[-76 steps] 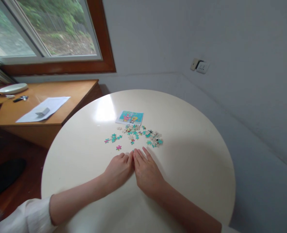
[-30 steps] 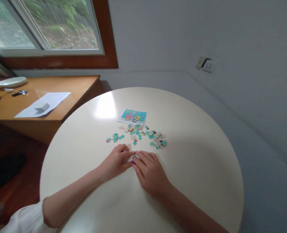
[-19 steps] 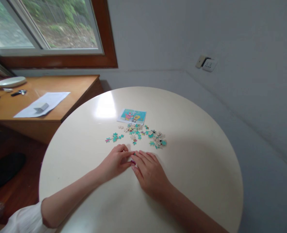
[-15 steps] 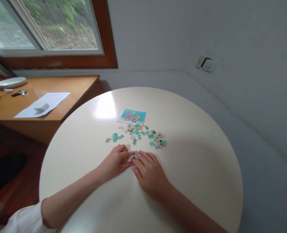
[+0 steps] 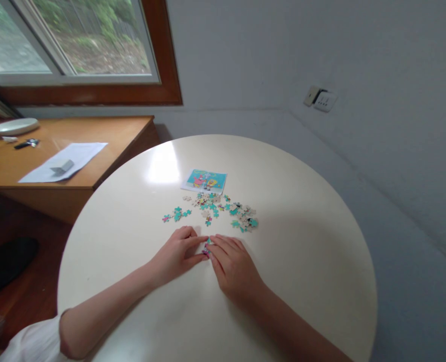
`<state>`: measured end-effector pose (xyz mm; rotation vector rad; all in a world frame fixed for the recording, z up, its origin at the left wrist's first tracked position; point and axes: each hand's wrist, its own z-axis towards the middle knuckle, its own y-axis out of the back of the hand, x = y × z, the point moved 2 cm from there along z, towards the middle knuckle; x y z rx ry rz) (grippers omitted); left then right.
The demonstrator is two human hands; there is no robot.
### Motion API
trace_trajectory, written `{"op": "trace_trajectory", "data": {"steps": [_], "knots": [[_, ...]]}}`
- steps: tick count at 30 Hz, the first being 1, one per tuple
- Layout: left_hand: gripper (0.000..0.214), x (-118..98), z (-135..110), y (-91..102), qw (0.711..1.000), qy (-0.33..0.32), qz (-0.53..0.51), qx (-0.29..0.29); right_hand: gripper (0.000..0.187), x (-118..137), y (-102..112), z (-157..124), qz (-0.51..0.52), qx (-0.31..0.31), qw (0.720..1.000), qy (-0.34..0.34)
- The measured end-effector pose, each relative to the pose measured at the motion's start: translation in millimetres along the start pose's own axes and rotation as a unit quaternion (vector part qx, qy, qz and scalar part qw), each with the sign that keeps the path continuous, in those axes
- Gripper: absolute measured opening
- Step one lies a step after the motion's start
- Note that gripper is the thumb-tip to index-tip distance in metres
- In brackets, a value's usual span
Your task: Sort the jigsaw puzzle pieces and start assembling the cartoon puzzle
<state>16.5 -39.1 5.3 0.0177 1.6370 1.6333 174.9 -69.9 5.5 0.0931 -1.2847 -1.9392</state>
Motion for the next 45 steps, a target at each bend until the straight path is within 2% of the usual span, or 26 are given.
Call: {"op": "trace_trajectory", "data": {"steps": [5, 13, 15, 17, 18, 21, 23, 27, 33, 39, 45], "knots": [[0.035, 3, -2, -2.0, 1.000, -0.003, -0.008, -0.005, 0.020, 1, 3, 1, 0.030, 0.000, 0.999, -0.020], [0.049, 2, -2, -0.1, 1.000, 0.014, -0.018, -0.004, 0.015, -5, 8, 3, 0.070, -0.060, 0.993, -0.071], [0.040, 2, -1, 3.4, 0.998, 0.014, -0.044, -0.039, 0.013, -10, 9, 4, 0.073, -0.079, 0.991, -0.079], [0.016, 3, -1, 9.1, 0.992, 0.018, -0.076, -0.098, 0.011, -16, 12, 4, 0.067, -0.105, 0.989, -0.083], [0.014, 4, -1, 12.9, 0.987, 0.023, -0.090, -0.133, 0.009, -19, 13, 4, 0.061, -0.121, 0.987, -0.083], [0.026, 10, 0, 25.6, 0.968, 0.053, -0.122, -0.213, 0.006, -27, 17, 4, 0.045, -0.164, 0.982, -0.081], [0.029, 14, 1, 33.7, 0.957, 0.083, -0.145, -0.237, 0.011, -31, 19, 3, 0.040, -0.182, 0.978, -0.090], [0.038, 23, 4, 43.8, 0.933, 0.147, -0.193, -0.266, 0.023, -34, 19, 2, 0.039, -0.191, 0.974, -0.117], [0.047, 34, 5, 44.2, 0.896, 0.197, -0.267, -0.297, 0.023, -36, 19, 2, 0.045, -0.180, 0.974, -0.134], [0.015, 41, 7, 49.3, 0.877, 0.181, -0.285, -0.342, 0.016, -37, 21, 3, 0.057, -0.175, 0.974, -0.131], [0.017, 38, 9, 50.2, 0.877, 0.137, -0.313, -0.338, 0.012, -36, 23, 5, 0.038, -0.187, 0.972, -0.139]]}}
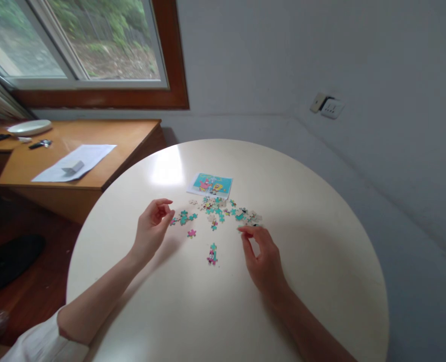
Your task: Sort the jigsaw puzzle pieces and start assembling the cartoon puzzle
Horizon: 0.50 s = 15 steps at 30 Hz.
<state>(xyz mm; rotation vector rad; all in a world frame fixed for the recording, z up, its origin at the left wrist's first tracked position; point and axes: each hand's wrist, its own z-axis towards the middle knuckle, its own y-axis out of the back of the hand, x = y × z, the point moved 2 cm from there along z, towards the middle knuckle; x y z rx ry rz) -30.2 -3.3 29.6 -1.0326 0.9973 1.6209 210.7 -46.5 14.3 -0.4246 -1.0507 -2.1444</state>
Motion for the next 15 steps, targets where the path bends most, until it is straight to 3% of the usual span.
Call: {"op": "trace_trajectory", "data": {"steps": [15], "knots": [[0.013, -11, -7, -5.4, 0.997, 0.017, 0.029, 0.064, 0.007, 3, 3, 0, 0.018, 0.015, 0.998, -0.060]]}}
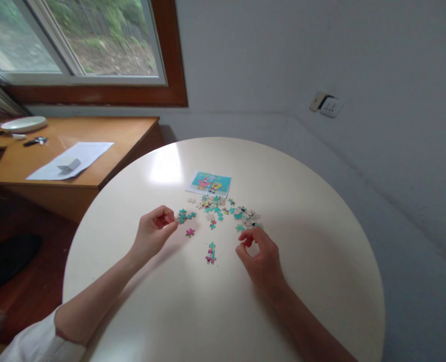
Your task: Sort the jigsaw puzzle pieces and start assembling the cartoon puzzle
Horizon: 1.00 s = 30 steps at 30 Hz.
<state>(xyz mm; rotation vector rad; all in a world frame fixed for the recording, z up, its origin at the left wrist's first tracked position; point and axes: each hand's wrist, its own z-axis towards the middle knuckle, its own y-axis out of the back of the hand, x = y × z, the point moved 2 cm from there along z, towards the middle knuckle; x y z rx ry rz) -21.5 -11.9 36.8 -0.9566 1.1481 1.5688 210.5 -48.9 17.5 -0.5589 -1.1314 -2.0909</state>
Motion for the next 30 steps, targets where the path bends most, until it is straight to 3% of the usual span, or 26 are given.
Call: {"op": "trace_trajectory", "data": {"steps": [9, 17, 25, 30], "knots": [[0.011, 3, 1, 0.3, 1.000, -0.012, 0.017, 0.009, 0.007, -1, -1, 1, 0.003, -0.008, 1.000, 0.015], [0.004, 14, 0, -2.9, 0.994, -0.034, 0.087, 0.057, 0.008, -3, -1, 2, 0.005, 0.020, 1.000, -0.003], [0.015, 19, -1, -4.6, 0.960, -0.072, 0.245, 0.116, 0.007, -9, -4, 1, -0.001, 0.011, 1.000, -0.012], [0.021, 22, -5, -9.2, 0.945, -0.070, 0.274, 0.164, 0.011, -15, -8, 0, -0.016, 0.007, 1.000, -0.006]]}}
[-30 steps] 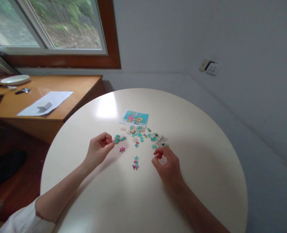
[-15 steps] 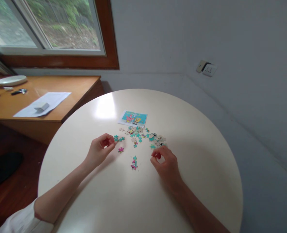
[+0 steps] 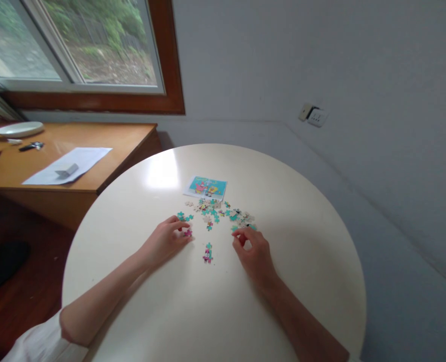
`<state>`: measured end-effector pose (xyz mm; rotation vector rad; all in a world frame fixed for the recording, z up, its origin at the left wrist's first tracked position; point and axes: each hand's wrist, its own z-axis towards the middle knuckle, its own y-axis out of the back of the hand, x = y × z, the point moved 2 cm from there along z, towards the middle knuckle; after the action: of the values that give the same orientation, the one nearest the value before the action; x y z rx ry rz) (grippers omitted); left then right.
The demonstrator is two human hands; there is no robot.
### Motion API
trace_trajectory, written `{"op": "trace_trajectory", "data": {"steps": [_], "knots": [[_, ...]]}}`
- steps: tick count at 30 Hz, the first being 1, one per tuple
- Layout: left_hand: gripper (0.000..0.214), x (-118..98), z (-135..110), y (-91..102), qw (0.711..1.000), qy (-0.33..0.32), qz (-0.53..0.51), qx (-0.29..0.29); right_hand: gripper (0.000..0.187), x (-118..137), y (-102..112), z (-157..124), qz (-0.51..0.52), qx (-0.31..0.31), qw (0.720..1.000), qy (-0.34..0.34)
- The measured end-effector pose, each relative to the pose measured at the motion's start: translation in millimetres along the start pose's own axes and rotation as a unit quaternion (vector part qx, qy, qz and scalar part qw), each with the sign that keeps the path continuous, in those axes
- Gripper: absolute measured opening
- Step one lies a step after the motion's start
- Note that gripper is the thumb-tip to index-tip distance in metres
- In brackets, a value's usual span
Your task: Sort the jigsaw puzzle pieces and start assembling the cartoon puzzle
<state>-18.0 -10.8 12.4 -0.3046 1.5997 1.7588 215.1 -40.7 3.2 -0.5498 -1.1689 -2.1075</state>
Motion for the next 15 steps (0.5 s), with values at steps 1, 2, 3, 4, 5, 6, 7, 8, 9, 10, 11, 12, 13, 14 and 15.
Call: {"op": "trace_trajectory", "data": {"steps": [1, 2, 3, 4, 5, 6, 7, 8, 9, 10, 11, 12, 13, 14, 15], "knots": [[0.018, 0, 0, -1.2, 1.000, -0.003, -0.001, 0.007, 0.013, -1, 0, 0, -0.006, -0.003, 1.000, 0.000], [0.016, -1, 0, -2.2, 1.000, -0.006, -0.003, 0.010, 0.015, -3, -1, 0, -0.013, -0.007, 1.000, 0.001], [0.014, -1, -1, -3.0, 1.000, -0.008, -0.005, 0.010, 0.016, -4, -1, 0, -0.019, -0.009, 1.000, 0.003], [0.013, -1, -1, -3.6, 1.000, -0.010, -0.007, 0.006, 0.017, -4, -1, 0, -0.025, -0.009, 1.000, 0.007], [0.013, 0, -1, -4.2, 1.000, -0.013, -0.008, 0.002, 0.017, -5, -2, 0, -0.031, -0.006, 0.999, 0.013], [0.014, 0, -1, -5.0, 1.000, -0.018, -0.008, 0.000, 0.017, -4, -3, 1, -0.036, 0.000, 0.999, 0.023], [0.015, 0, -1, -5.8, 1.000, -0.023, -0.006, 0.000, 0.017, -4, -4, 1, -0.040, 0.006, 0.999, 0.035], [0.016, 0, -2, -6.8, 1.000, -0.028, -0.003, 0.000, 0.017, -3, -5, 1, -0.045, 0.015, 0.998, 0.050], [0.017, 1, -2, -7.5, 1.000, -0.031, 0.003, -0.004, 0.017, -2, -7, 1, -0.049, 0.024, 0.996, 0.065], [0.017, 1, -2, -8.0, 0.999, -0.033, 0.013, -0.014, 0.018, -1, -8, 1, -0.055, 0.032, 0.995, 0.078], [0.018, 2, -2, -8.0, 0.999, -0.033, 0.027, -0.033, 0.019, -1, -10, 1, -0.063, 0.040, 0.993, 0.089], [0.019, 3, -1, -7.6, 0.997, -0.032, 0.047, -0.058, 0.020, 0, -12, 0, -0.073, 0.048, 0.991, 0.097], [0.022, 4, 0, -7.1, 0.994, -0.029, 0.071, -0.083, 0.021, 0, -14, 0, -0.085, 0.057, 0.989, 0.103], [0.026, 6, 1, -6.6, 0.990, -0.022, 0.093, -0.104, 0.023, 1, -17, 0, -0.098, 0.069, 0.987, 0.110], [0.033, 7, 3, -6.5, 0.987, -0.013, 0.112, -0.118, 0.025, 2, -19, 1, -0.113, 0.082, 0.983, 0.116]]}}
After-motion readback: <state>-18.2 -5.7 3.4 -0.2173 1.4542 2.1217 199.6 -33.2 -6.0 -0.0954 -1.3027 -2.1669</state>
